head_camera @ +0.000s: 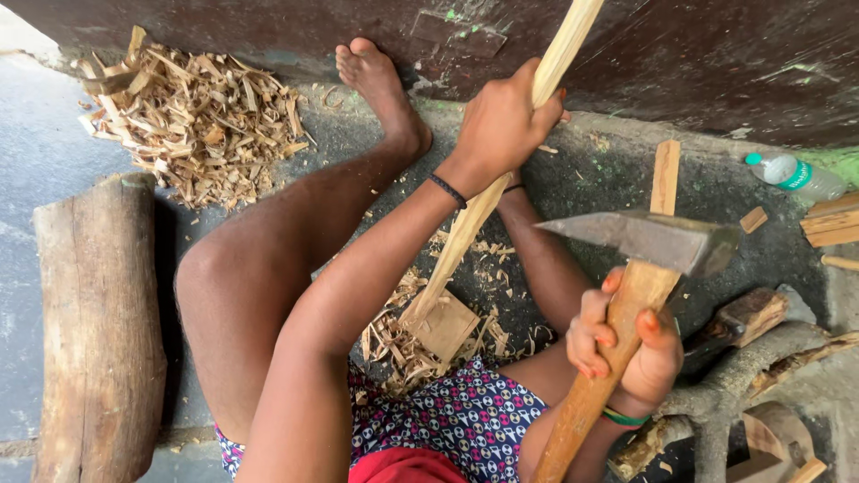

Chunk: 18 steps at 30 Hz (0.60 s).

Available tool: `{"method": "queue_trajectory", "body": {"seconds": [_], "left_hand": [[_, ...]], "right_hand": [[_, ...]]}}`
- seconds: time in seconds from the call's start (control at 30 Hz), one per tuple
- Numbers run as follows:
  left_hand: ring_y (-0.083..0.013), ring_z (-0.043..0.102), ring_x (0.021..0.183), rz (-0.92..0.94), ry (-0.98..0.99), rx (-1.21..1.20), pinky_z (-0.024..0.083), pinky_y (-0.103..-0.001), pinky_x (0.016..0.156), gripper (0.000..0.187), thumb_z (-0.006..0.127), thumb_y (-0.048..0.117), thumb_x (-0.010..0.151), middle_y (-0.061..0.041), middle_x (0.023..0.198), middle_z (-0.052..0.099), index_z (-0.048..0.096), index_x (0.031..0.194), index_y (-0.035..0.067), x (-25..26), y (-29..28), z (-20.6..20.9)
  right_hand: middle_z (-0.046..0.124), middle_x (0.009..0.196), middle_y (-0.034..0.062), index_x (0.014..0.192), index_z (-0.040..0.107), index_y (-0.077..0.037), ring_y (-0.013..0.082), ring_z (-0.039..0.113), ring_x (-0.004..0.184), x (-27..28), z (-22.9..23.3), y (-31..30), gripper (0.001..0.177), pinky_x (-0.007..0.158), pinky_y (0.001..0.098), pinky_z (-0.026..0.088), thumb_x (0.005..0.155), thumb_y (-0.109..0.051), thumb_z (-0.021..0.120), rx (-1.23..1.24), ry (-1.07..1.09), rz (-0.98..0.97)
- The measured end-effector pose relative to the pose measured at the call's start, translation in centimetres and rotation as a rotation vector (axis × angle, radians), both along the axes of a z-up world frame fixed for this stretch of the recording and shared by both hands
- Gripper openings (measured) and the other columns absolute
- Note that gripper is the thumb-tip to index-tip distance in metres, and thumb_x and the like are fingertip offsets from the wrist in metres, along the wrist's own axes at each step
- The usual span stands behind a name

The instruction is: The person sits on the floor and uses a small axe to carve a long piece of wood held between their legs. They repeatedly strike the wood to shape it, producing wood shavings that accumulate on the floor.

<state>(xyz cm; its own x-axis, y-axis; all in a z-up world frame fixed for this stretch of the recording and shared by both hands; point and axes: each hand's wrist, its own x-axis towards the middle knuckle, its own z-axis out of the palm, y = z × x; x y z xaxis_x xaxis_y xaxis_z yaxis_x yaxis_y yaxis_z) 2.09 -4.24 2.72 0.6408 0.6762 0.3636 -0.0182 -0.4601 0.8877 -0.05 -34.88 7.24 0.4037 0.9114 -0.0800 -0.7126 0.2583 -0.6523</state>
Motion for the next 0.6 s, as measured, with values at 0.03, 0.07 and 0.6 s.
{"method": "queue_trajectory", "body": {"seconds": [0.03,0.07,0.6], "left_hand": [[-0.0401,0.073,0.077,-0.004,-0.007,-0.001,0.057,-0.051,0.072,0.035,0.066,0.033,0.09,-0.017,0.078,0.075,0.064,0.114,0.008,0.0,0.0,0.1],[-0.0401,0.073,0.076,-0.006,-0.013,-0.004,0.057,-0.05,0.072,0.036,0.066,0.033,0.089,-0.017,0.077,0.074,0.064,0.115,0.008,0.1,0.1,0.0],[-0.0425,0.073,0.083,-0.027,0.013,0.016,0.058,-0.051,0.074,0.033,0.067,0.032,0.091,-0.022,0.085,0.074,0.065,0.111,0.007,0.1,0.5,-0.5]], "right_hand": [[0.047,0.081,0.0054,0.135,0.052,-0.003,0.0154,0.049,0.053,-0.2,-0.8,-0.4,0.045,0.048,0.0308,0.044,0.103,-0.032,0.066,-0.006,0.015,0.003],[0.047,0.081,0.0051,0.135,0.052,-0.003,0.0149,0.048,0.054,-0.3,-2.0,-0.9,0.045,0.047,0.0302,0.043,0.103,-0.032,0.066,-0.015,0.032,0.008],[0.048,0.076,0.003,0.126,0.051,-0.008,0.0132,0.048,0.048,-0.2,-5.0,2.5,0.046,0.04,0.0272,0.043,0.095,-0.037,0.065,-0.241,0.091,0.101]]}}
